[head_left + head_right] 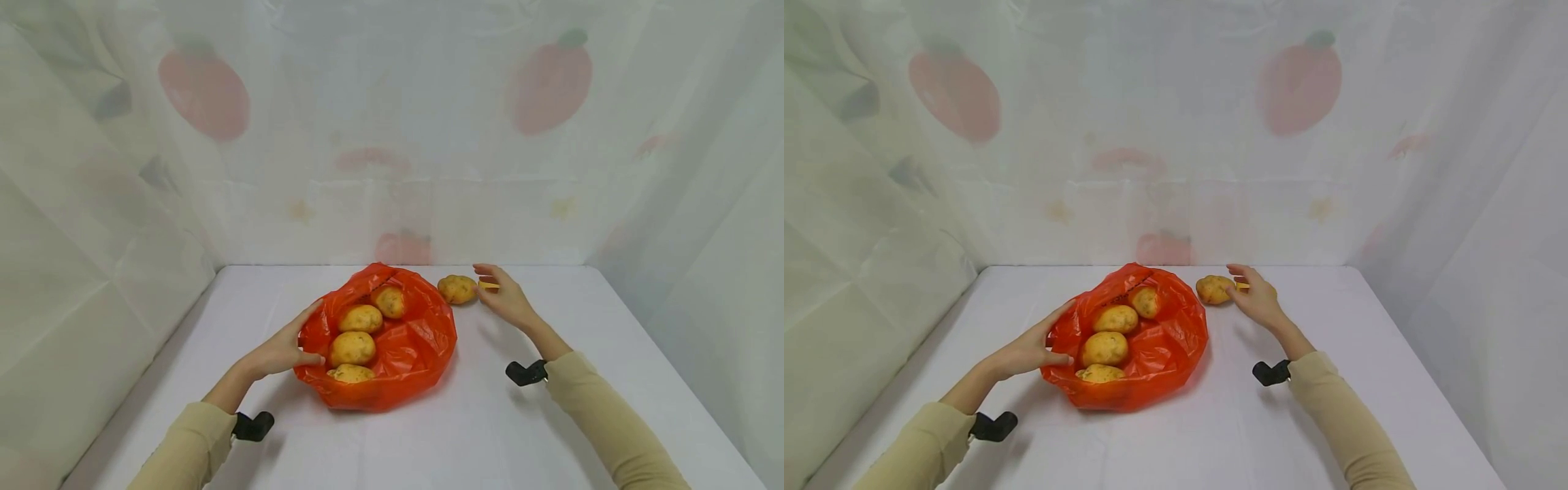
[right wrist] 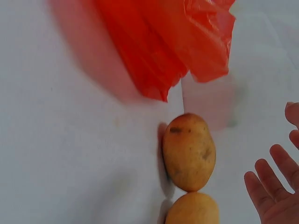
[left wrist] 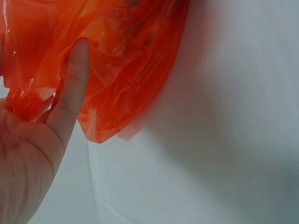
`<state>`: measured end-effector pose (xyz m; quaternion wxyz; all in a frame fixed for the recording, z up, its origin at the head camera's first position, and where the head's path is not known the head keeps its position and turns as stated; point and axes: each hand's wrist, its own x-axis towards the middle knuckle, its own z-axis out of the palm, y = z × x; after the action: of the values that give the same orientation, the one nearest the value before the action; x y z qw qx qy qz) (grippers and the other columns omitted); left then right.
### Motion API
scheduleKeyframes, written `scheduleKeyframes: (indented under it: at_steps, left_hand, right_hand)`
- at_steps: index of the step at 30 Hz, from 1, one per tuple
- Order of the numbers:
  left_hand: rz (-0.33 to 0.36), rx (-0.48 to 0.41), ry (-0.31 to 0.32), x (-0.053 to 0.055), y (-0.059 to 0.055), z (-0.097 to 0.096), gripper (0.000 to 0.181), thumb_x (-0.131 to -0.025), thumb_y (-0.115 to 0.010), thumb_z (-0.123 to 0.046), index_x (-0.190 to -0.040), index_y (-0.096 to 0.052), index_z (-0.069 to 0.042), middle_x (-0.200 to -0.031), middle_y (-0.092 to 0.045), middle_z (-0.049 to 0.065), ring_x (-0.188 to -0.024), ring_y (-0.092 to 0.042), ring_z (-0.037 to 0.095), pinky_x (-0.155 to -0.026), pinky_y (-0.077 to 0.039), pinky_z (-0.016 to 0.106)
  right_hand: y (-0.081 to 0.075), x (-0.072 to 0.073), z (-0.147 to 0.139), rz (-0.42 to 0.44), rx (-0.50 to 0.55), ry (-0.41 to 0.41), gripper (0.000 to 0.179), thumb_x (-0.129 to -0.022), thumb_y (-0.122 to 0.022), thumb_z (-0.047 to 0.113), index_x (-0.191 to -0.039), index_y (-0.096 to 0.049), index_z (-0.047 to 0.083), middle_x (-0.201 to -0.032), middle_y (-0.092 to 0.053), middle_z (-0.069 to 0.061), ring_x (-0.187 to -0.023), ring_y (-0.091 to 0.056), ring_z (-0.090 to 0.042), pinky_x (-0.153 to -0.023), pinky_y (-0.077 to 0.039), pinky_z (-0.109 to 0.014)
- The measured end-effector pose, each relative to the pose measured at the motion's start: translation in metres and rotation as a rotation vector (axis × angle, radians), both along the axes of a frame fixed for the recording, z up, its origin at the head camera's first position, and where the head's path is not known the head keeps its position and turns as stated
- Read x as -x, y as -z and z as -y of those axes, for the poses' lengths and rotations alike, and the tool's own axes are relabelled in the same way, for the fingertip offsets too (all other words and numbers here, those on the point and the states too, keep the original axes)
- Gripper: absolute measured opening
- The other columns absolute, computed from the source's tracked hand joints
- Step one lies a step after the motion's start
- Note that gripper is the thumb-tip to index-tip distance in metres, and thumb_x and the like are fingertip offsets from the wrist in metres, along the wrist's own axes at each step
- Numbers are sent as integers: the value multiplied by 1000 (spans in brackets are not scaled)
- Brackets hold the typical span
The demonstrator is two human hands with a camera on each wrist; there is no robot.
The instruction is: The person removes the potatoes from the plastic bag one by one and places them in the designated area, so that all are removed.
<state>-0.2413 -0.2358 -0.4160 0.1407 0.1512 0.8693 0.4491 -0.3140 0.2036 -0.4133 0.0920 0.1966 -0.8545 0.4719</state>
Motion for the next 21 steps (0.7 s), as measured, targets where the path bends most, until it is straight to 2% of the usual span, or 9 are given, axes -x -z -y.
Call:
scheduleKeyframes:
  at_steps: [6,14,21]
  left_hand:
    - [2,2,-2,1,0,0,100,-75,-76,-21,-148,-9,-33,-153,-14,7,-135,-21,37,-101,-34,56]
    - [-4,-13,6,-1,-1,-1,99,-75,-76,-18,-148,-9,-33,-152,-14,8,-134,-21,37,-100,-34,57]
    - [-8,-20,9,-1,-2,-1,100,-74,-76,-18,-148,-9,-33,-153,-13,8,-135,-21,37,-101,-33,58]
  right_hand:
    - [-6,-7,18,-62,-33,-47,46,-88,-62,12,-130,-45,1,-128,-51,-20,-115,-51,-37,-90,-47,-47]
    - [-11,-18,38,-42,-17,-172,49,-86,-63,6,-130,-44,0,-130,-48,-21,-116,-50,-38,-90,-46,-52]
    - [-19,-30,53,-47,-12,-256,48,-84,-65,8,-129,-47,4,-126,-51,-16,-112,-53,-35,-88,-49,-45]
